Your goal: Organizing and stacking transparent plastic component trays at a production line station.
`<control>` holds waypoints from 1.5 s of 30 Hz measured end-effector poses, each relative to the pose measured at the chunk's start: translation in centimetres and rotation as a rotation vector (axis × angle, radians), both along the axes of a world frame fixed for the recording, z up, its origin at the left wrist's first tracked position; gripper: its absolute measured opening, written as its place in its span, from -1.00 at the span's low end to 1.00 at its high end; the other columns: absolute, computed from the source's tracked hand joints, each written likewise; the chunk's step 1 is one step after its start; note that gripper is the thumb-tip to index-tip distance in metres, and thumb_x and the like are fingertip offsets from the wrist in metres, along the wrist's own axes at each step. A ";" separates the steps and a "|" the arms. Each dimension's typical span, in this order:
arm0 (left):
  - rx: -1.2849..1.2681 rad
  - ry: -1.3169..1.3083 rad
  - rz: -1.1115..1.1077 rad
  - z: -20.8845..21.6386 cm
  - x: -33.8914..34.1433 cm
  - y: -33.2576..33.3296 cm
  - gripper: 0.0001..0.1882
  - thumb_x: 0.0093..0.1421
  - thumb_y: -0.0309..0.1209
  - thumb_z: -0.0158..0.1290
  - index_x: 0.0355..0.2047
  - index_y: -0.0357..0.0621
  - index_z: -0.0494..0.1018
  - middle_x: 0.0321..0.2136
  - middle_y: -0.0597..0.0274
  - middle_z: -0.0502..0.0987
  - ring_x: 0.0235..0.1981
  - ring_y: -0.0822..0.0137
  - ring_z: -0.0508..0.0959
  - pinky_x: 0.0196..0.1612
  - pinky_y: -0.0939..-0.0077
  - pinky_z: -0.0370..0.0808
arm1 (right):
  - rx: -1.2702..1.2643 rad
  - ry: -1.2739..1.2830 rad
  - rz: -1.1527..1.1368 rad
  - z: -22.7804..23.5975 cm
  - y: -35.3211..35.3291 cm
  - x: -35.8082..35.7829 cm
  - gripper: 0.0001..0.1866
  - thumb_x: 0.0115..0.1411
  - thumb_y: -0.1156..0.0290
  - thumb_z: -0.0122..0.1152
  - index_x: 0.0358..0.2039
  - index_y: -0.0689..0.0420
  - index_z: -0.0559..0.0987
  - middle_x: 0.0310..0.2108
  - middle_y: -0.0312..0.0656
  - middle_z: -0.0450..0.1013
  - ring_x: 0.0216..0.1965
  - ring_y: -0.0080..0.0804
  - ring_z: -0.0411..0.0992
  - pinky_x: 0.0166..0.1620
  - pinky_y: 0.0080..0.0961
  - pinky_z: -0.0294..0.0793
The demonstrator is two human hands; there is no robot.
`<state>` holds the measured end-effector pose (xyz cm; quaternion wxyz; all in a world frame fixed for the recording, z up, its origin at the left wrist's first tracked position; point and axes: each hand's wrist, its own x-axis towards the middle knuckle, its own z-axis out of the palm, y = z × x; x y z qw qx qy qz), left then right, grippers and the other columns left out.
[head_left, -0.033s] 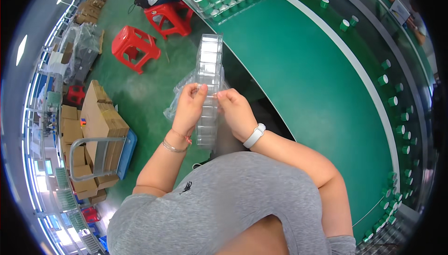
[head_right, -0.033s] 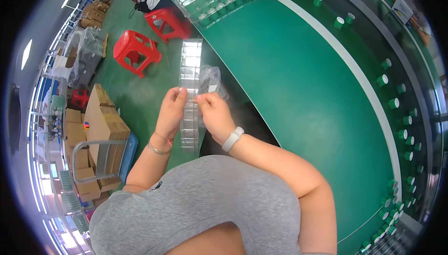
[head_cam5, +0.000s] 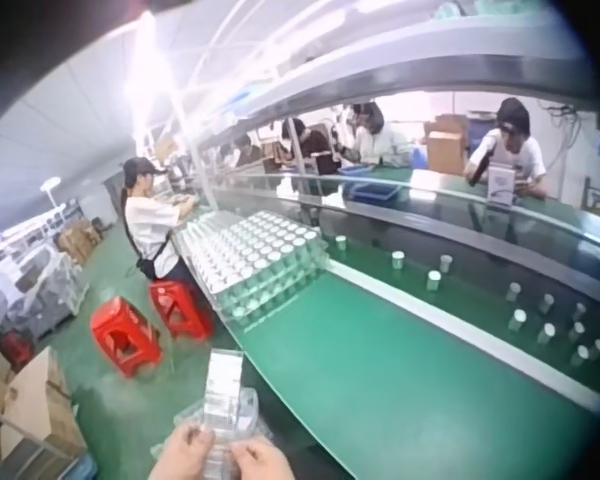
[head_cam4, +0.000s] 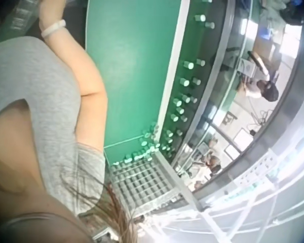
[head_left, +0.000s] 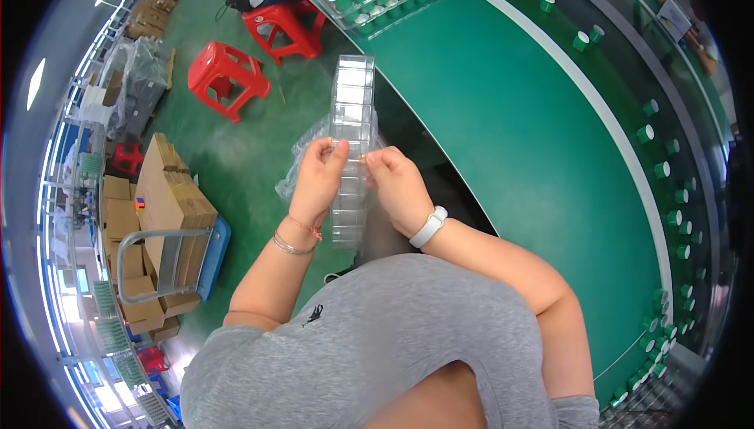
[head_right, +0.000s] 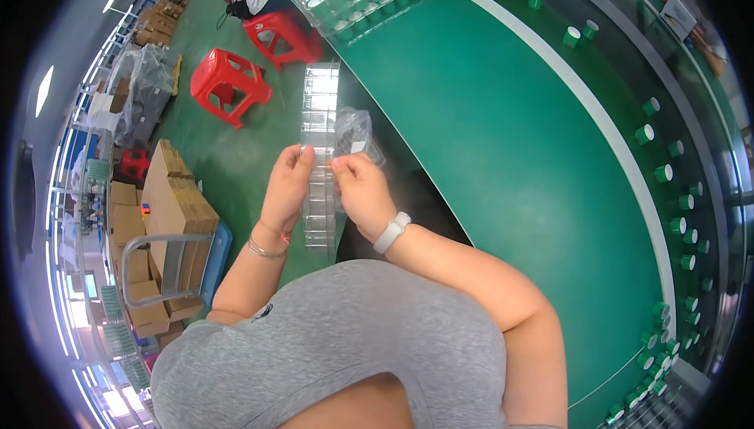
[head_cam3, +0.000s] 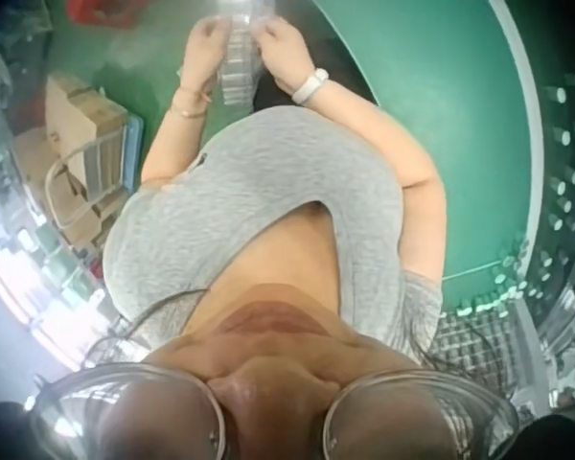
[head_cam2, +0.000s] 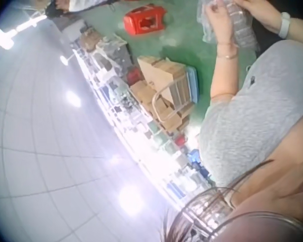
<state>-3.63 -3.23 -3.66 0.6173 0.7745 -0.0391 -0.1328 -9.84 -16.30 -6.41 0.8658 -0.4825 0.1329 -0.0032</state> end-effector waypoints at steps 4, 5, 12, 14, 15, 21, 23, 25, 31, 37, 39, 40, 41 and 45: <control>-0.032 0.036 0.009 -0.1 0.4 0.2 -0.57 0.25 -0.25 0.09 -0.07 -0.37 0.32 -0.28 0.28 0.45 -0.31 0.58 0.38 -0.22 0.70 0.36 | -0.139 -0.038 -0.033 0.2 -0.3 -0.3 -0.78 0.30 0.41 0.02 -0.34 0.30 0.55 -0.34 -0.29 0.32 -0.37 -0.57 0.34 -0.22 -0.60 0.38; -0.031 0.044 0.010 -0.2 0.4 0.3 -0.58 0.25 -0.25 0.09 -0.07 -0.37 0.32 -0.28 0.29 0.45 -0.31 0.58 0.38 -0.22 0.70 0.36 | -0.167 -0.020 -0.042 0.3 -0.4 -0.5 -0.78 0.30 0.42 0.02 -0.35 0.31 0.55 -0.33 -0.29 0.31 -0.39 -0.57 0.34 -0.23 -0.60 0.38; -0.039 0.104 -0.040 -0.1 0.2 0.5 -0.63 0.27 -0.25 0.06 -0.12 -0.34 0.37 -0.35 0.36 0.44 -0.35 0.60 0.36 -0.27 0.72 0.34 | -0.232 0.000 -0.105 -0.2 -0.5 -1.2 -0.76 0.30 0.42 0.02 -0.38 0.33 0.55 -0.32 -0.28 0.30 -0.43 -0.55 0.36 -0.30 -0.63 0.40; 0.018 0.164 -0.053 -0.4 0.1 0.3 -0.65 0.29 -0.21 0.03 -0.18 -0.32 0.40 -0.42 0.40 0.42 -0.39 0.61 0.33 -0.32 0.71 0.31 | -0.192 0.051 -0.115 -0.1 -0.3 -1.4 -0.80 0.28 0.44 0.03 -0.34 0.32 0.53 -0.34 -0.28 0.31 -0.43 -0.55 0.36 -0.30 -0.63 0.40; 0.018 0.165 -0.055 -0.3 -0.1 0.1 -0.65 0.29 -0.21 0.03 -0.18 -0.32 0.40 -0.42 0.40 0.42 -0.39 0.61 0.33 -0.32 0.71 0.31 | -0.152 0.100 -0.127 -0.1 -0.1 -1.4 -0.84 0.27 0.46 0.04 -0.31 0.31 0.52 -0.36 -0.28 0.31 -0.42 -0.56 0.37 -0.31 -0.63 0.40; -0.012 0.101 -0.012 -0.5 -0.3 -0.9 -0.63 0.31 -0.11 -0.04 -0.27 -0.22 0.43 -0.48 0.46 0.40 -0.46 0.64 0.29 -0.39 0.71 0.24 | -0.566 -0.100 0.105 0.1 -0.4 -2.5 -0.79 0.20 0.50 0.12 -0.15 0.27 0.43 -0.41 -0.28 0.36 -0.39 -0.56 0.39 -0.27 -0.61 0.42; -0.014 0.133 0.019 -0.3 -0.1 -1.3 -0.62 0.32 -0.09 -0.05 -0.29 -0.22 0.43 -0.49 0.46 0.38 -0.48 0.64 0.27 -0.42 0.71 0.23 | -0.624 -0.117 0.083 0.1 -0.5 -2.6 -0.83 0.21 0.47 0.12 -0.23 0.28 0.45 -0.43 -0.26 0.41 -0.41 -0.56 0.42 -0.31 -0.60 0.45; 0.029 0.147 0.002 -0.2 -0.2 -1.2 -0.60 0.31 -0.09 -0.04 -0.29 -0.25 0.44 -0.50 0.45 0.39 -0.48 0.64 0.27 -0.42 0.71 0.23 | -0.459 0.003 0.218 0.2 -0.9 -2.2 -0.86 0.22 0.45 0.09 -0.33 0.29 0.46 -0.46 -0.23 0.43 -0.46 -0.54 0.43 -0.39 -0.57 0.49; 0.107 0.261 -0.109 -0.6 1.4 1.0 -0.57 0.30 -0.06 -0.04 -0.31 -0.25 0.47 -0.56 0.46 0.41 -0.57 0.63 0.26 -0.49 0.69 0.22 | -0.347 0.111 0.300 1.4 -1.7 -2.0 -0.85 0.22 0.45 0.08 -0.42 0.28 0.45 -0.51 -0.23 0.43 -0.50 -0.53 0.43 -0.45 -0.53 0.52; 0.014 0.402 -0.149 -1.3 3.4 3.9 -0.55 0.31 -0.05 -0.05 -0.29 -0.27 0.48 -0.52 0.42 0.44 -0.54 0.60 0.30 -0.49 0.68 0.25 | -0.353 0.154 0.312 1.6 -2.3 -2.4 -0.88 0.22 0.46 0.08 -0.41 0.26 0.45 -0.53 -0.27 0.41 -0.52 -0.57 0.40 -0.45 -0.56 0.49; 0.020 0.416 -0.162 -0.5 3.7 4.3 -0.55 0.31 -0.05 -0.05 -0.28 -0.28 0.48 -0.49 0.39 0.46 -0.52 0.59 0.33 -0.46 0.67 0.28 | -0.334 0.153 0.325 1.8 -2.2 -2.6 -0.88 0.22 0.46 0.08 -0.40 0.25 0.45 -0.53 -0.28 0.40 -0.52 -0.58 0.39 -0.45 -0.57 0.49; 0.044 0.413 -0.213 0.1 4.0 4.5 -0.53 0.32 -0.05 -0.07 -0.22 -0.30 0.46 -0.40 0.33 0.48 -0.41 0.52 0.38 -0.33 0.60 0.35 | -0.333 0.150 0.305 1.8 -2.3 -2.5 -0.89 0.23 0.46 0.08 -0.39 0.24 0.45 -0.53 -0.29 0.39 -0.52 -0.59 0.38 -0.44 -0.58 0.49; 0.068 0.410 -0.263 0.4 4.3 4.7 -0.52 0.33 -0.06 -0.09 -0.16 -0.33 0.44 -0.30 0.27 0.50 -0.31 0.46 0.44 -0.19 0.53 0.41 | -0.331 0.147 0.285 1.9 -2.4 -2.5 -0.89 0.23 0.45 0.08 -0.38 0.24 0.45 -0.53 -0.30 0.39 -0.52 -0.60 0.37 -0.44 -0.59 0.48; 0.014 0.417 -0.221 0.3 5.8 6.6 -0.49 0.32 -0.02 -0.10 -0.15 -0.31 0.45 -0.27 0.24 0.50 -0.29 0.43 0.44 -0.20 0.50 0.42 | -0.364 0.150 0.314 1.4 -3.2 -2.3 -0.89 0.23 0.45 0.08 -0.38 0.22 0.45 -0.52 -0.32 0.38 -0.51 -0.61 0.36 -0.43 -0.60 0.49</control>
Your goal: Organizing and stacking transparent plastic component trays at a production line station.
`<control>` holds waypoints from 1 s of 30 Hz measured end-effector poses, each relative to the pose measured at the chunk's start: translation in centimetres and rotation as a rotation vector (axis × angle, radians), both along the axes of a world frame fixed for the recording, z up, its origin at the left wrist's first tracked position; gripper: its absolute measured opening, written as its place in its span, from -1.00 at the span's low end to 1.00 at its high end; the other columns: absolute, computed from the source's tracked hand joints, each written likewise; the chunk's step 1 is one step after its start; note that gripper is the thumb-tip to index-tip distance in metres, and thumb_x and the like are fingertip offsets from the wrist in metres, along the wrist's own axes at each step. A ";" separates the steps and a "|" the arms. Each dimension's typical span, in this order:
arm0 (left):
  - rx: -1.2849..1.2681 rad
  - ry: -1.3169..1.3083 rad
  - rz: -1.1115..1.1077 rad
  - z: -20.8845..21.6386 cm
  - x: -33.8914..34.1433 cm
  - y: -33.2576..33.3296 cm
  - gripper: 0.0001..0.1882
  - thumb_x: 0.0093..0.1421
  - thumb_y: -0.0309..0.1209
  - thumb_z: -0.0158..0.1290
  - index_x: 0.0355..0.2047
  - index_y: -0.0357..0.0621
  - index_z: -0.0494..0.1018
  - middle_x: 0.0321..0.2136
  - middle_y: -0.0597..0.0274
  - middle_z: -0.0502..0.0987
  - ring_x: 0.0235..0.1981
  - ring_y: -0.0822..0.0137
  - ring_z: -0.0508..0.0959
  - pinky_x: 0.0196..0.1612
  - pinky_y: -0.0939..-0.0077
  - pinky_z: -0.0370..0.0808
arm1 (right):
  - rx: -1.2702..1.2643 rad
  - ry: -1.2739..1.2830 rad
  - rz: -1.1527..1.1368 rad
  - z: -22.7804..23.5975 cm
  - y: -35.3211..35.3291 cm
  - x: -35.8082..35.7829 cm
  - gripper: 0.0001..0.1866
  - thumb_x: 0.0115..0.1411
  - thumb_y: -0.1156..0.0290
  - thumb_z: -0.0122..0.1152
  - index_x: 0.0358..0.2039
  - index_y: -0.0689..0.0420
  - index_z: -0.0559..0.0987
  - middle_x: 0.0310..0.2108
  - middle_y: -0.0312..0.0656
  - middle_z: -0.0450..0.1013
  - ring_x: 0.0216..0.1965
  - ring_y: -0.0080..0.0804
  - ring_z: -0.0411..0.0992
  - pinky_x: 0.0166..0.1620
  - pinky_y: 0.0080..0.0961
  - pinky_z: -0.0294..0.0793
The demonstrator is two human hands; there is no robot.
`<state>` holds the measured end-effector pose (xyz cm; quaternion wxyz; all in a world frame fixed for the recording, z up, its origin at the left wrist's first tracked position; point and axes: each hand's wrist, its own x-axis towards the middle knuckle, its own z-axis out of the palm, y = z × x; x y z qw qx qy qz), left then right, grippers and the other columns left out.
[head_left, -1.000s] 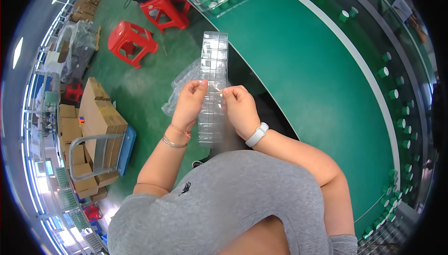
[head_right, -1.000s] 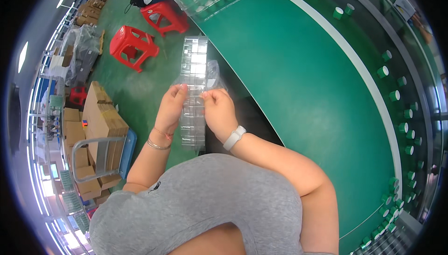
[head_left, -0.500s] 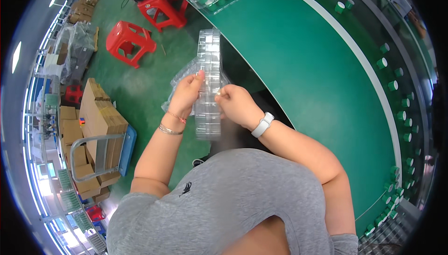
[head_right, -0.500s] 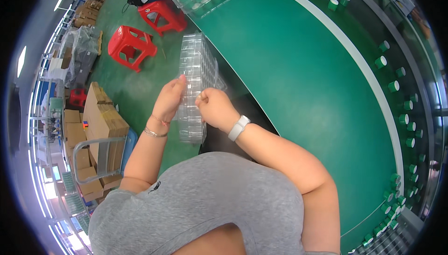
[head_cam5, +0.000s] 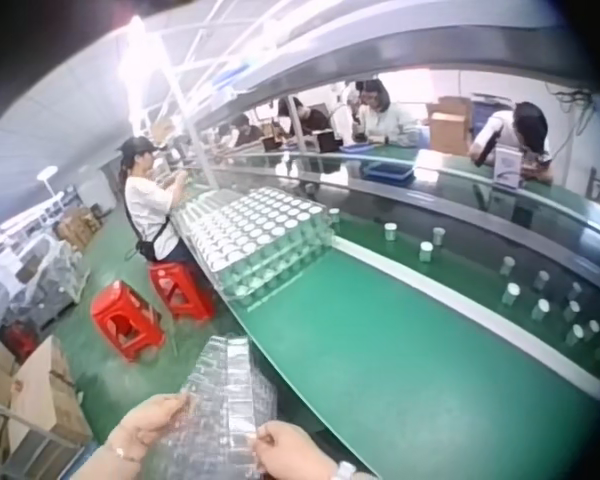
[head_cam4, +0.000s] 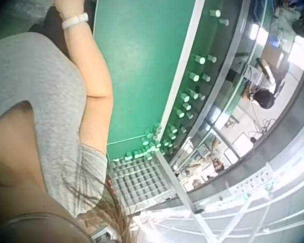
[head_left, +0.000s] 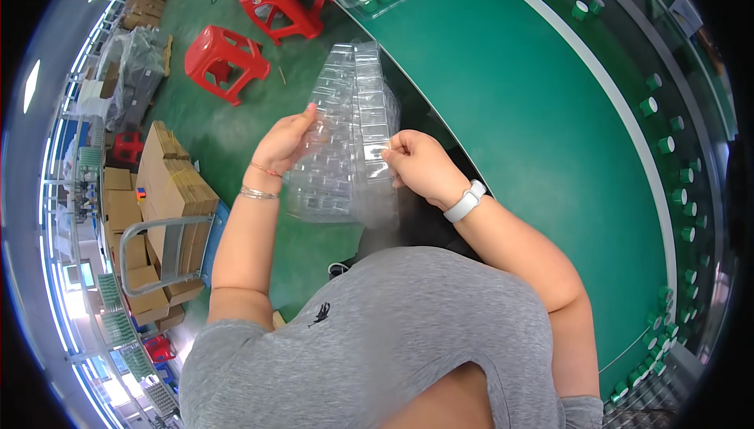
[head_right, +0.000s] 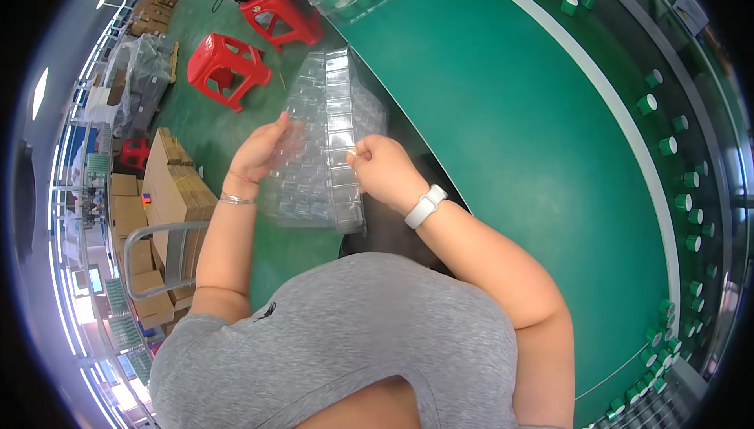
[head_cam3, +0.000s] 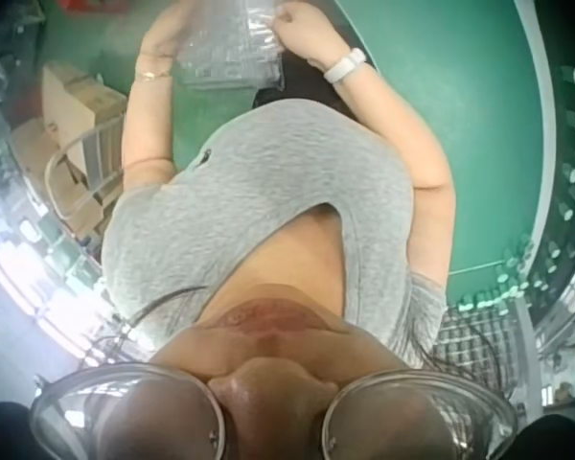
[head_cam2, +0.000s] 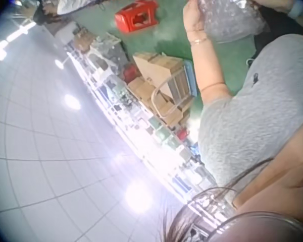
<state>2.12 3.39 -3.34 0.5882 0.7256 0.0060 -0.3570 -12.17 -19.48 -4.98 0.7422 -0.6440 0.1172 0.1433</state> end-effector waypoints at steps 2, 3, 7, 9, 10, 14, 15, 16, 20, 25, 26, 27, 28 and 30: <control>0.051 0.089 0.087 0.6 0.5 1.1 -0.43 0.29 0.06 -0.09 -0.12 -0.29 0.45 -0.25 0.22 0.50 -0.29 0.40 0.45 -0.21 0.49 0.42 | 0.073 0.057 -0.013 0.2 -0.3 -0.3 -0.90 0.24 0.44 0.08 -0.39 0.19 0.45 -0.50 -0.34 0.37 -0.49 -0.62 0.36 -0.43 -0.61 0.49; 0.063 0.094 0.059 1.3 0.7 1.7 -0.38 0.25 0.12 -0.08 -0.08 -0.27 0.45 -0.23 0.22 0.51 -0.29 0.39 0.46 -0.21 0.48 0.42 | 0.073 0.059 -0.018 0.0 -0.2 -0.4 -0.90 0.24 0.44 0.08 -0.39 0.19 0.45 -0.50 -0.34 0.37 -0.49 -0.62 0.36 -0.43 -0.61 0.49; -0.009 0.103 0.024 1.3 1.2 4.4 -0.33 0.26 0.08 -0.06 -0.05 -0.42 0.41 -0.15 0.10 0.50 -0.24 0.28 0.51 -0.15 0.40 0.44 | 0.147 0.064 -0.006 -0.5 0.2 -0.7 -0.90 0.24 0.43 0.07 -0.39 0.17 0.45 -0.49 -0.35 0.37 -0.47 -0.63 0.36 -0.42 -0.61 0.49; 0.067 0.057 0.075 1.9 0.8 4.6 -0.34 0.26 0.08 -0.06 -0.05 -0.41 0.41 -0.17 0.10 0.50 -0.26 0.31 0.51 -0.18 0.42 0.44 | 0.153 0.058 -0.010 -0.5 0.6 -0.9 -0.90 0.25 0.42 0.06 -0.39 0.16 0.45 -0.49 -0.35 0.36 -0.47 -0.63 0.35 -0.41 -0.61 0.49; 0.064 0.058 0.076 2.2 0.4 4.2 -0.34 0.26 0.08 -0.06 -0.05 -0.41 0.41 -0.17 0.10 0.50 -0.26 0.31 0.51 -0.18 0.42 0.44 | 0.163 0.054 -0.003 -0.6 0.7 -0.9 -0.90 0.25 0.42 0.05 -0.38 0.16 0.44 -0.48 -0.36 0.36 -0.46 -0.63 0.35 -0.39 -0.60 0.49; 0.165 -0.032 0.030 2.8 -2.6 1.2 -0.36 0.26 0.05 -0.03 -0.03 -0.39 0.40 -0.14 0.09 0.47 -0.22 0.31 0.50 -0.18 0.50 0.43 | 0.197 0.012 0.060 -0.2 1.6 -1.4 -0.90 0.27 0.42 0.02 -0.35 0.16 0.42 -0.42 -0.36 0.35 -0.42 -0.62 0.34 -0.35 -0.57 0.50; 0.222 -0.070 -0.061 2.8 -3.3 0.8 -0.36 0.25 0.04 -0.02 -0.01 -0.39 0.38 -0.08 0.08 0.44 -0.17 0.30 0.50 -0.14 0.52 0.43 | 0.261 -0.005 0.066 0.3 1.7 -1.5 -0.90 0.27 0.41 0.02 -0.35 0.16 0.41 -0.42 -0.35 0.34 -0.42 -0.61 0.34 -0.34 -0.55 0.51; 0.219 -0.067 -0.059 2.7 -4.1 0.3 -0.36 0.25 0.04 -0.02 -0.01 -0.39 0.38 -0.08 0.08 0.44 -0.17 0.30 0.50 -0.14 0.52 0.43 | 0.325 -0.021 0.075 0.8 1.8 -1.8 -0.89 0.28 0.41 0.02 -0.34 0.17 0.41 -0.42 -0.35 0.34 -0.42 -0.61 0.34 -0.33 -0.54 0.52; -0.421 -0.165 -0.034 2.2 -7.0 0.6 -0.34 0.13 -0.04 0.16 0.03 -0.33 0.32 0.05 0.16 0.31 -0.02 0.31 0.42 -0.02 0.49 0.42 | 0.493 -0.005 0.032 2.5 0.3 -0.6 -0.90 0.29 0.42 0.01 -0.33 0.16 0.42 -0.39 -0.33 0.34 -0.43 -0.62 0.35 -0.31 -0.45 0.59; -0.160 -0.716 -0.376 1.1 -10.2 6.3 -0.26 -0.06 -0.22 0.36 0.07 -0.27 0.29 0.06 0.23 0.28 0.03 0.36 0.37 0.03 0.45 0.41 | 0.647 0.049 0.002 5.4 0.1 1.7 -0.91 0.26 0.49 0.03 -0.35 0.23 0.46 -0.46 -0.32 0.38 -0.49 -0.62 0.38 -0.29 -0.42 0.62; -0.115 -0.590 -0.345 1.0 -11.5 6.8 -0.29 -0.05 -0.30 0.35 0.07 -0.28 0.30 0.03 0.23 0.32 0.00 0.37 0.40 0.02 0.46 0.41 | 0.646 0.049 0.003 5.5 0.1 2.3 -0.91 0.26 0.49 0.03 -0.35 0.23 0.46 -0.46 -0.32 0.38 -0.49 -0.62 0.38 -0.29 -0.42 0.62; -0.071 -0.464 -0.313 0.8 -12.5 7.2 -0.31 -0.05 -0.37 0.35 0.07 -0.28 0.30 0.00 0.23 0.36 -0.03 0.39 0.42 0.01 0.48 0.42 | 0.678 0.093 0.000 5.6 0.1 2.9 -0.90 0.27 0.50 0.02 -0.35 0.25 0.46 -0.46 -0.31 0.37 -0.51 -0.61 0.39 -0.28 -0.43 0.62; -0.066 -0.463 -0.308 0.5 -13.4 8.0 -0.31 -0.05 -0.37 0.35 0.07 -0.28 0.30 0.00 0.23 0.36 -0.03 0.39 0.42 0.01 0.48 0.42 | 0.714 0.139 0.001 5.7 0.5 3.5 -0.90 0.27 0.51 0.01 -0.35 0.27 0.45 -0.46 -0.30 0.37 -0.52 -0.60 0.39 -0.27 -0.43 0.62; -0.068 -0.270 -0.121 0.0 -14.8 9.0 -0.41 0.07 -0.40 0.26 0.07 -0.29 0.29 -0.17 0.32 0.44 -0.12 0.44 0.44 -0.03 0.50 0.39 | 0.723 0.174 0.003 5.2 1.5 4.4 -0.88 0.27 0.51 0.00 -0.37 0.30 0.45 -0.48 -0.28 0.36 -0.54 -0.56 0.39 -0.26 -0.43 0.62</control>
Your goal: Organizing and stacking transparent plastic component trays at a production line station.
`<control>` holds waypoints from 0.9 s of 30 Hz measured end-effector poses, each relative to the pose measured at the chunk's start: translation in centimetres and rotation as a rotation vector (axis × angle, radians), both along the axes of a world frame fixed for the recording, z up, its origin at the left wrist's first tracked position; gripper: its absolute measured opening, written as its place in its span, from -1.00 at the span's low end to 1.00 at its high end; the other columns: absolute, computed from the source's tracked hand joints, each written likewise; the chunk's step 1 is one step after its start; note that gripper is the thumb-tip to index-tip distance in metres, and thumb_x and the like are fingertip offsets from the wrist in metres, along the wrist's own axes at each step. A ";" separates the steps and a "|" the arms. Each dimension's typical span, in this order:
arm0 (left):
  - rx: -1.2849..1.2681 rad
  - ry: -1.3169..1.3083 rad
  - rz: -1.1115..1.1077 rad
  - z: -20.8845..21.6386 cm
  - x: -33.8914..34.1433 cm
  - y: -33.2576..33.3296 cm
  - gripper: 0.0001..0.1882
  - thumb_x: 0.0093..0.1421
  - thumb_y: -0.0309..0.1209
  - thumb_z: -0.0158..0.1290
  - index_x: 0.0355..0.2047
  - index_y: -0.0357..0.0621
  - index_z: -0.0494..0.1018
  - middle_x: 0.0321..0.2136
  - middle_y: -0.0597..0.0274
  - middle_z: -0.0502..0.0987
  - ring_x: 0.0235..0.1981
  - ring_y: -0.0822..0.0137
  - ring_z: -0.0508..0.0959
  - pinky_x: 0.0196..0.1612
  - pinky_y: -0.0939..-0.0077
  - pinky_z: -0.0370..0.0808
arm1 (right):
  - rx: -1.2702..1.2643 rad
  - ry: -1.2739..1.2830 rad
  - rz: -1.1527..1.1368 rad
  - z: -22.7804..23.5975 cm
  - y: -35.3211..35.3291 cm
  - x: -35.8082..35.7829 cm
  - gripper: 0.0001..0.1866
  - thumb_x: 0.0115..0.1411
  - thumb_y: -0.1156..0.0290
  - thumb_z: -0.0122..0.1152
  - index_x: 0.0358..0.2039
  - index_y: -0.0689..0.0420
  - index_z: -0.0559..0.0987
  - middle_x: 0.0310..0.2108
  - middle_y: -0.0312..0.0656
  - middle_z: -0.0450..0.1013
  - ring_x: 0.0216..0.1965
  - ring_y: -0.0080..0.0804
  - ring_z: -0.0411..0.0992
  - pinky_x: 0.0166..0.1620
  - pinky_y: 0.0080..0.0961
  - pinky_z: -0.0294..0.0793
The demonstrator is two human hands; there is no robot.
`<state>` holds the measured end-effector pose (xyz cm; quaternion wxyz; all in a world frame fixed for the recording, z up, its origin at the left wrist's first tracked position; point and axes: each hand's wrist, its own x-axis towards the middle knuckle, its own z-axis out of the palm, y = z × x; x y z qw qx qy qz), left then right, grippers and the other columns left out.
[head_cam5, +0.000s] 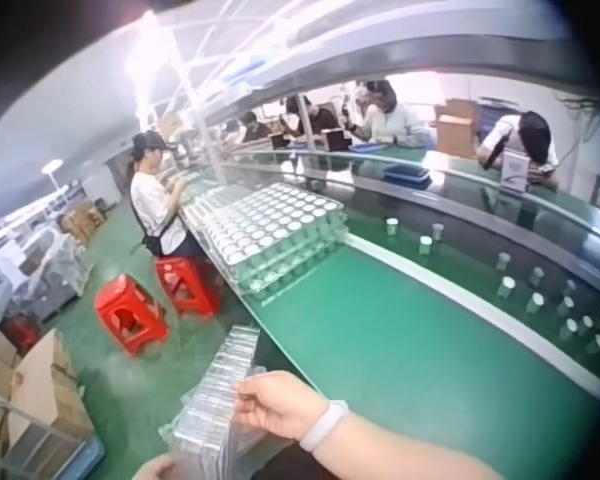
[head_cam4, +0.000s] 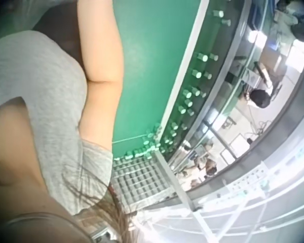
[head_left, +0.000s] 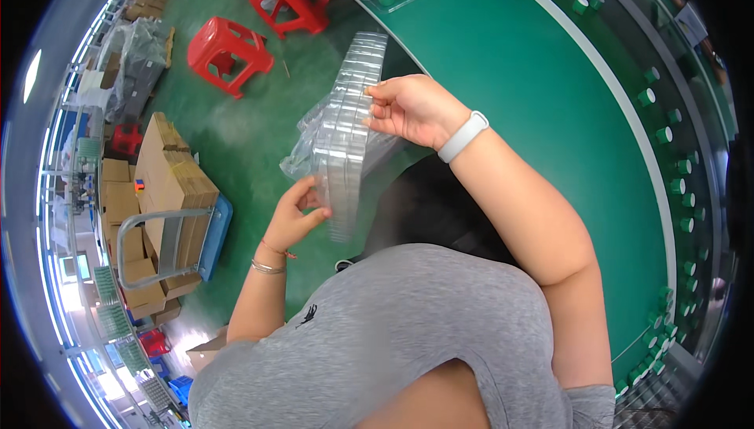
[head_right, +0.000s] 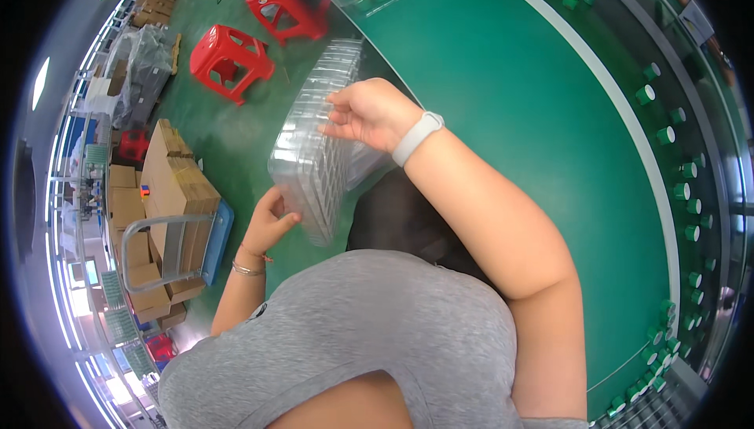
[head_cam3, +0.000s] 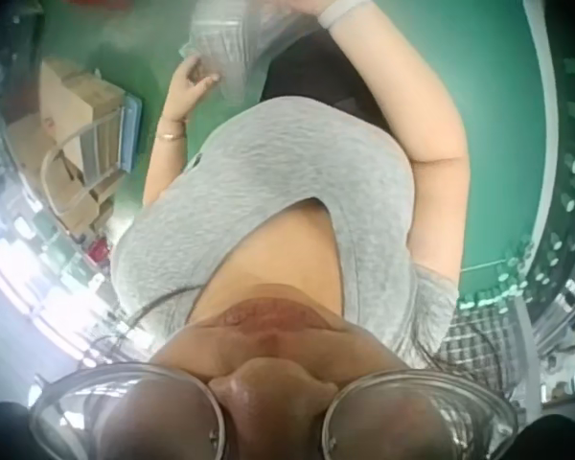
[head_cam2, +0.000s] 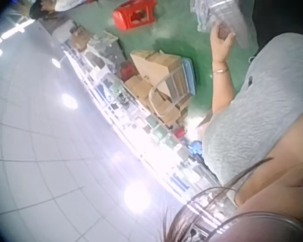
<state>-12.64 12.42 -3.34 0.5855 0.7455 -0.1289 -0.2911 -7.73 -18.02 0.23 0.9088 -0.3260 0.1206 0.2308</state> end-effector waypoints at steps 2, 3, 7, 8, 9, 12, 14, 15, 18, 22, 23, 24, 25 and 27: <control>-0.046 -0.031 0.010 -0.2 -0.7 -0.3 -0.55 0.16 -0.40 0.17 0.02 -0.30 0.33 -0.27 0.34 0.47 -0.23 0.49 0.46 -0.14 0.58 0.41 | 0.053 0.086 -0.092 -1.2 0.6 0.7 -0.88 0.27 0.52 0.00 -0.38 0.30 0.44 -0.48 -0.25 0.35 -0.52 -0.53 0.40 -0.25 -0.42 0.63; -0.003 -0.117 0.089 -0.5 -0.9 -0.5 -0.62 0.22 -0.40 0.10 0.00 -0.29 0.34 -0.31 0.35 0.47 -0.30 0.52 0.45 -0.21 0.61 0.41 | 0.124 0.080 -0.147 -2.5 0.6 1.2 -0.90 0.25 0.49 0.06 -0.31 0.28 0.42 -0.43 -0.21 0.35 -0.43 -0.45 0.43 -0.20 -0.37 0.61; 0.078 -0.232 0.286 -0.4 -0.5 -2.2 -0.72 0.34 -0.34 -0.07 -0.06 -0.27 0.37 -0.44 0.42 0.44 -0.50 0.61 0.39 -0.45 0.70 0.36 | -0.211 0.004 -0.192 -3.3 3.7 -2.2 -0.69 0.19 0.34 0.21 -0.15 0.17 0.35 -0.25 -0.19 0.38 -0.25 -0.39 0.43 -0.15 -0.35 0.51; 0.080 -0.231 0.289 -0.3 -0.2 -2.5 -0.72 0.34 -0.34 -0.07 -0.06 -0.27 0.37 -0.44 0.42 0.44 -0.50 0.61 0.39 -0.45 0.70 0.36 | -0.369 -0.126 -0.048 -3.9 4.6 -3.6 -0.67 0.17 0.33 0.24 -0.14 0.15 0.35 -0.22 -0.22 0.39 -0.24 -0.46 0.43 -0.20 -0.42 0.47; 0.077 -0.225 0.345 -0.2 0.4 -3.1 -0.73 0.34 -0.33 -0.08 -0.08 -0.27 0.39 -0.48 0.41 0.43 -0.57 0.62 0.37 -0.52 0.69 0.35 | -0.474 -0.195 0.076 -4.1 6.0 -5.0 -0.64 0.16 0.35 0.26 -0.10 0.13 0.36 -0.22 -0.27 0.39 -0.25 -0.53 0.41 -0.20 -0.49 0.44; 0.080 -0.203 0.418 0.9 1.4 -4.8 -0.73 0.34 -0.31 -0.08 -0.11 -0.26 0.40 -0.54 0.41 0.40 -0.64 0.63 0.34 -0.61 0.70 0.32 | -0.561 -0.410 0.024 -6.1 9.6 -7.9 -0.58 0.15 0.45 0.24 0.02 0.14 0.38 -0.23 -0.29 0.38 -0.27 -0.57 0.39 -0.20 -0.58 0.43; 0.091 -0.189 0.442 1.0 1.9 -5.3 -0.74 0.33 -0.31 -0.07 -0.12 -0.25 0.40 -0.55 0.42 0.39 -0.65 0.63 0.34 -0.63 0.71 0.30 | -0.585 -0.398 -0.025 -5.6 9.9 -8.1 -0.58 0.15 0.49 0.23 0.02 0.17 0.38 -0.23 -0.28 0.38 -0.26 -0.57 0.39 -0.21 -0.60 0.43; 0.103 -0.218 0.463 1.0 2.2 -5.4 -0.74 0.33 -0.31 -0.06 -0.13 -0.26 0.41 -0.56 0.42 0.40 -0.66 0.63 0.33 -0.64 0.71 0.29 | -0.607 -0.386 -0.075 -5.5 10.0 -8.2 -0.58 0.15 0.52 0.22 0.03 0.19 0.39 -0.23 -0.27 0.38 -0.26 -0.57 0.39 -0.22 -0.62 0.44; 0.132 -0.274 0.469 0.2 2.5 -6.4 -0.73 0.31 -0.31 -0.03 -0.14 -0.27 0.43 -0.58 0.41 0.41 -0.67 0.64 0.33 -0.65 0.70 0.29 | -0.640 -0.316 -0.156 -5.9 10.3 -8.3 -0.58 0.13 0.57 0.20 0.03 0.24 0.40 -0.24 -0.25 0.38 -0.32 -0.57 0.41 -0.28 -0.65 0.45; 0.238 -0.415 0.490 0.1 2.6 -7.6 -0.73 0.29 -0.33 0.01 -0.16 -0.30 0.46 -0.63 0.37 0.44 -0.68 0.62 0.36 -0.64 0.69 0.30 | -0.415 -0.139 -0.161 -5.4 10.3 -7.8 -0.58 0.12 0.59 0.20 0.02 0.27 0.40 -0.26 -0.23 0.39 -0.38 -0.55 0.43 -0.33 -0.63 0.46; 0.236 -0.414 0.488 0.0 2.7 -7.8 -0.73 0.29 -0.33 0.01 -0.16 -0.30 0.46 -0.63 0.37 0.44 -0.68 0.62 0.36 -0.64 0.69 0.30 | -0.346 -0.088 -0.152 -5.5 10.0 -7.4 -0.60 0.12 0.62 0.17 0.00 0.29 0.39 -0.28 -0.22 0.39 -0.41 -0.54 0.43 -0.35 -0.62 0.47; 0.210 -0.397 0.480 -0.2 2.9 -8.0 -0.72 0.28 -0.32 0.01 -0.16 -0.30 0.46 -0.63 0.36 0.44 -0.68 0.61 0.36 -0.65 0.68 0.31 | -0.277 -0.038 -0.143 -5.6 9.8 -7.1 -0.62 0.11 0.65 0.14 -0.01 0.31 0.39 -0.30 -0.22 0.39 -0.44 -0.53 0.43 -0.36 -0.61 0.48; 0.187 -0.379 0.475 -0.3 3.0 -8.1 -0.72 0.28 -0.31 0.01 -0.16 -0.31 0.46 -0.63 0.35 0.45 -0.68 0.60 0.37 -0.65 0.68 0.32 | -0.276 -0.036 -0.142 -6.1 9.8 -7.0 -0.62 0.11 0.65 0.14 -0.01 0.31 0.39 -0.30 -0.22 0.39 -0.44 -0.53 0.43 -0.36 -0.61 0.48; 0.220 -0.355 0.441 -1.0 3.5 -7.9 -0.70 0.28 -0.29 0.01 -0.14 -0.30 0.46 -0.63 0.34 0.46 -0.71 0.60 0.35 -0.67 0.67 0.29 | -0.445 -0.067 -0.165 -7.3 10.2 -6.7 -0.66 0.12 0.69 0.04 -0.05 0.33 0.38 -0.35 -0.22 0.37 -0.44 -0.51 0.43 -0.38 -0.58 0.49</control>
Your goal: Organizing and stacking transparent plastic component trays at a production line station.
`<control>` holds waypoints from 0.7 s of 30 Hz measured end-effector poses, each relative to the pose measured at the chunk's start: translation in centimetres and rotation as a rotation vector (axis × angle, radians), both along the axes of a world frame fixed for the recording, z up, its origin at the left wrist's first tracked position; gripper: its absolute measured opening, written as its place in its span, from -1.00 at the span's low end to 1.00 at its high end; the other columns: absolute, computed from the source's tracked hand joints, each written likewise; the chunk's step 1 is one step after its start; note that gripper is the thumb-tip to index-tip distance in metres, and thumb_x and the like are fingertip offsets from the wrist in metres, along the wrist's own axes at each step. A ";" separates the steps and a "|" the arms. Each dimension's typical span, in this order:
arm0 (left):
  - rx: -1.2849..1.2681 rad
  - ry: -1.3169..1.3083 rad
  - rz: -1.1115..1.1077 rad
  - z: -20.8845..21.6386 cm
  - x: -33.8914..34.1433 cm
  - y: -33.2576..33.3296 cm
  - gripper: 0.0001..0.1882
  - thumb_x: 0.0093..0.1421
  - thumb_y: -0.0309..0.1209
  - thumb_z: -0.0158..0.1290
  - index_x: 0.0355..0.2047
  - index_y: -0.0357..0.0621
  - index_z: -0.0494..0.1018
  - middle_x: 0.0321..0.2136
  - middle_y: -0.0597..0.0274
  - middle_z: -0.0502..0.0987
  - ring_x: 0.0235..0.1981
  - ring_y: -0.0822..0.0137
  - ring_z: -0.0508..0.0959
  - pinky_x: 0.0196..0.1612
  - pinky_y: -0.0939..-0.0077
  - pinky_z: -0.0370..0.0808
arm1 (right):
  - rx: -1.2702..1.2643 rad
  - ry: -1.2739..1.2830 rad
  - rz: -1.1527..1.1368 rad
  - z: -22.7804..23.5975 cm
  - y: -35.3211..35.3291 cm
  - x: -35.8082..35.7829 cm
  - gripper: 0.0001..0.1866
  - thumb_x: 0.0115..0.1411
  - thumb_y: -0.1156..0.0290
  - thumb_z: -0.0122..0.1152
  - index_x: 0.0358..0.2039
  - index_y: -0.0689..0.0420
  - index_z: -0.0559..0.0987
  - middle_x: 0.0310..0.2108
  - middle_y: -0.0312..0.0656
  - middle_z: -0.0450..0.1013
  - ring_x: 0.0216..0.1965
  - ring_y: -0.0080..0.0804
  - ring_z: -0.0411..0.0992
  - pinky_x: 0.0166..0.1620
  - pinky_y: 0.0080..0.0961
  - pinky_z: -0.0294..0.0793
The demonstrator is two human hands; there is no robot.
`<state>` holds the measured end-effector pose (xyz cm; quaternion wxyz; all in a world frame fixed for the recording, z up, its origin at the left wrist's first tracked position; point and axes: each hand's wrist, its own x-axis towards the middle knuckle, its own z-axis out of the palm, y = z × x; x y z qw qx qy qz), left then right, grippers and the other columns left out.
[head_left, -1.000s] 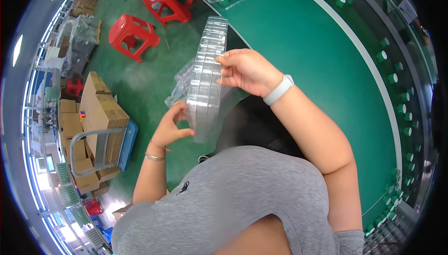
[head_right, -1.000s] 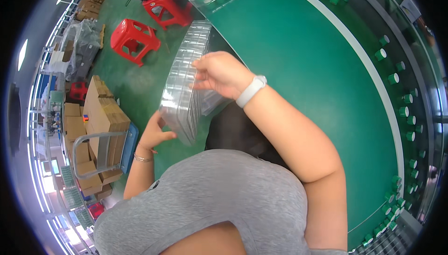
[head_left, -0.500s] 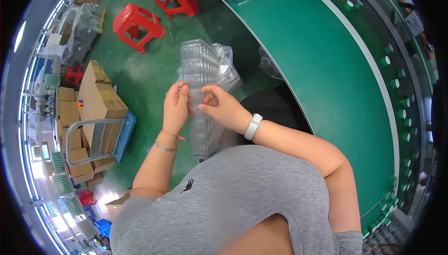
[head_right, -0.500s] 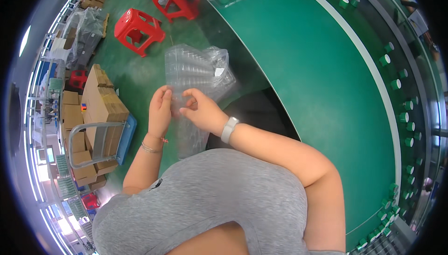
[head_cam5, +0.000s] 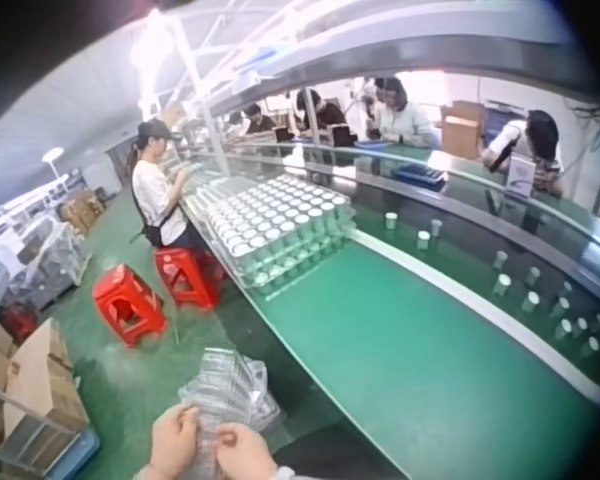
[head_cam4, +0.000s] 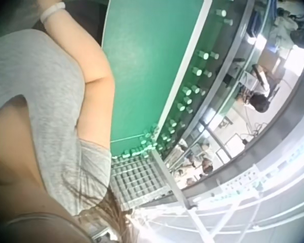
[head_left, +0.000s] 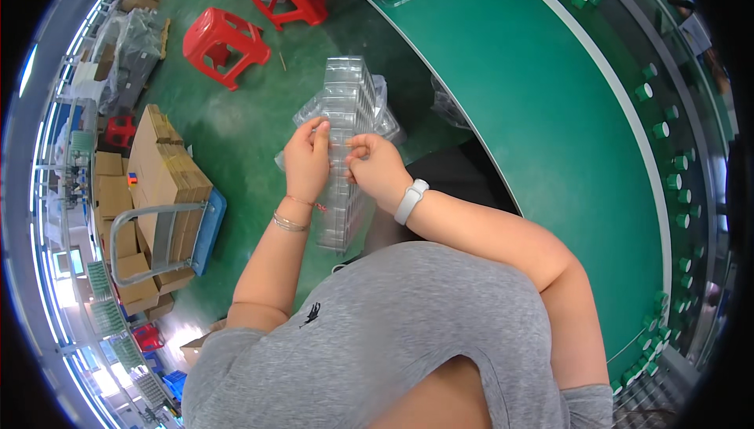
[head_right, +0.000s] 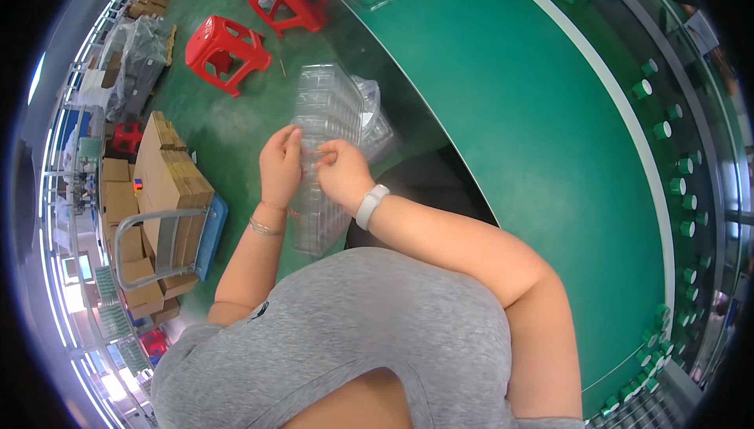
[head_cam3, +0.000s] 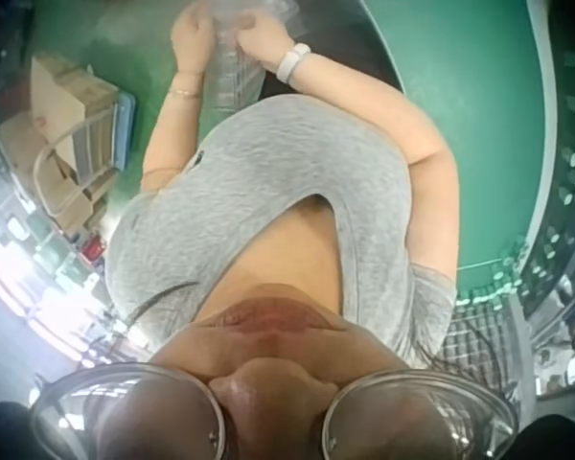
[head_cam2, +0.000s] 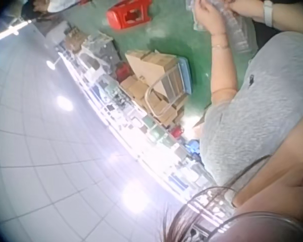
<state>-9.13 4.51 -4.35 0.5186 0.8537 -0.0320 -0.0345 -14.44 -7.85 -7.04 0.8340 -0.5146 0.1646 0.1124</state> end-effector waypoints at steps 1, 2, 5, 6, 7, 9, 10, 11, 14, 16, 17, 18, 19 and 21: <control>0.029 0.030 -0.021 -0.4 0.4 0.3 -0.69 0.28 -0.28 0.01 -0.13 -0.30 0.46 -0.62 0.33 0.48 -0.74 0.60 0.33 -0.68 0.67 0.27 | 0.000 -0.001 0.005 0.2 -0.2 0.2 -0.66 0.12 0.69 0.04 -0.05 0.33 0.38 -0.35 -0.22 0.37 -0.44 -0.51 0.43 -0.38 -0.58 0.49; 0.029 0.029 -0.016 -0.7 0.8 0.5 -0.69 0.28 -0.28 0.01 -0.13 -0.30 0.46 -0.62 0.33 0.48 -0.74 0.60 0.33 -0.68 0.67 0.27 | 0.001 0.033 0.004 0.5 -0.5 0.3 -0.66 0.11 0.71 0.01 -0.06 0.33 0.37 -0.36 -0.22 0.37 -0.46 -0.50 0.43 -0.40 -0.56 0.49; 0.056 0.074 -0.004 -1.7 2.4 2.0 -0.67 0.28 -0.25 0.00 -0.12 -0.29 0.48 -0.62 0.30 0.50 -0.78 0.58 0.32 -0.71 0.66 0.26 | -0.015 0.077 -0.001 0.2 -1.0 0.9 -0.66 0.10 0.72 -0.02 -0.06 0.34 0.36 -0.37 -0.23 0.36 -0.47 -0.50 0.41 -0.43 -0.54 0.49; 0.069 0.120 0.005 -1.8 3.1 3.3 -0.66 0.28 -0.23 0.00 -0.12 -0.28 0.48 -0.61 0.29 0.51 -0.79 0.59 0.31 -0.72 0.67 0.25 | -0.033 0.085 0.000 0.0 -1.2 0.9 -0.65 0.10 0.72 -0.01 -0.06 0.34 0.36 -0.37 -0.23 0.36 -0.47 -0.51 0.41 -0.45 -0.53 0.49; 0.084 0.168 0.017 -1.6 3.6 5.0 -0.65 0.28 -0.22 0.00 -0.12 -0.27 0.49 -0.61 0.28 0.52 -0.79 0.59 0.31 -0.73 0.67 0.23 | -0.030 0.086 0.001 0.2 -1.0 0.7 -0.65 0.10 0.72 -0.01 -0.06 0.34 0.36 -0.37 -0.23 0.36 -0.47 -0.51 0.41 -0.45 -0.53 0.49; 0.081 0.177 -0.002 -0.7 4.6 6.7 -0.65 0.28 -0.21 0.02 -0.13 -0.26 0.50 -0.61 0.27 0.52 -0.82 0.58 0.30 -0.75 0.68 0.24 | 0.019 0.112 0.061 0.5 -1.4 0.4 -0.66 0.09 0.70 0.02 -0.07 0.34 0.38 -0.37 -0.24 0.36 -0.45 -0.54 0.39 -0.44 -0.55 0.48; 0.085 0.182 -0.015 0.0 4.8 7.3 -0.65 0.28 -0.21 0.02 -0.14 -0.26 0.50 -0.61 0.27 0.52 -0.82 0.59 0.29 -0.75 0.69 0.22 | 0.020 0.110 0.058 0.3 -1.6 0.5 -0.66 0.09 0.70 0.02 -0.07 0.34 0.38 -0.37 -0.24 0.36 -0.45 -0.54 0.39 -0.44 -0.55 0.48; 0.088 0.184 -0.026 0.6 5.1 7.7 -0.65 0.28 -0.20 0.02 -0.14 -0.26 0.51 -0.61 0.28 0.52 -0.82 0.60 0.29 -0.75 0.69 0.21 | -0.033 0.077 0.065 0.1 -2.1 0.7 -0.67 0.09 0.69 0.02 -0.08 0.34 0.40 -0.38 -0.25 0.36 -0.46 -0.55 0.38 -0.43 -0.56 0.48; 0.150 0.170 -0.030 1.4 7.3 11.0 -0.65 0.28 -0.18 0.02 -0.17 -0.23 0.53 -0.62 0.30 0.51 -0.81 0.61 0.28 -0.74 0.67 0.20 | -0.068 0.049 0.057 1.2 -3.1 0.7 -0.69 0.10 0.67 0.04 -0.09 0.33 0.41 -0.41 -0.27 0.37 -0.48 -0.56 0.36 -0.43 -0.58 0.46; 0.313 0.127 0.004 2.0 9.1 14.5 -0.64 0.27 -0.15 0.02 -0.17 -0.20 0.54 -0.62 0.35 0.49 -0.80 0.62 0.24 -0.74 0.65 0.17 | -0.063 0.046 0.011 1.9 -2.8 0.5 -0.70 0.11 0.66 0.03 -0.10 0.31 0.43 -0.45 -0.30 0.37 -0.53 -0.56 0.35 -0.43 -0.59 0.45; 0.438 0.084 0.045 2.5 9.8 16.4 -0.63 0.27 -0.13 0.02 -0.16 -0.18 0.54 -0.63 0.38 0.47 -0.80 0.63 0.22 -0.74 0.65 0.15 | -0.061 0.044 0.008 1.7 -3.1 0.7 -0.70 0.11 0.66 0.03 -0.10 0.31 0.43 -0.45 -0.30 0.37 -0.53 -0.56 0.35 -0.43 -0.59 0.45; 0.393 0.077 0.111 3.2 10.1 18.5 -0.63 0.26 -0.12 0.02 -0.16 -0.16 0.55 -0.63 0.41 0.46 -0.78 0.64 0.21 -0.73 0.66 0.13 | -0.065 0.056 -0.025 1.1 -4.2 0.8 -0.71 0.12 0.66 0.01 -0.10 0.30 0.42 -0.45 -0.31 0.38 -0.52 -0.55 0.36 -0.42 -0.57 0.46; 0.345 0.064 0.173 4.1 10.4 20.6 -0.63 0.26 -0.11 0.02 -0.16 -0.15 0.55 -0.63 0.44 0.45 -0.77 0.65 0.20 -0.72 0.66 0.11 | -0.071 0.063 -0.063 0.9 -5.2 1.1 -0.71 0.13 0.65 -0.02 -0.10 0.28 0.42 -0.45 -0.31 0.38 -0.52 -0.55 0.36 -0.42 -0.56 0.46; 0.213 0.037 0.245 6.1 10.3 22.6 -0.63 0.26 -0.11 0.02 -0.14 -0.14 0.54 -0.62 0.50 0.43 -0.73 0.67 0.20 -0.68 0.70 0.12 | 0.012 0.033 0.001 0.3 -6.9 2.0 -0.68 0.12 0.67 -0.07 -0.08 0.29 0.40 -0.41 -0.23 0.43 -0.48 -0.49 0.42 -0.43 -0.52 0.48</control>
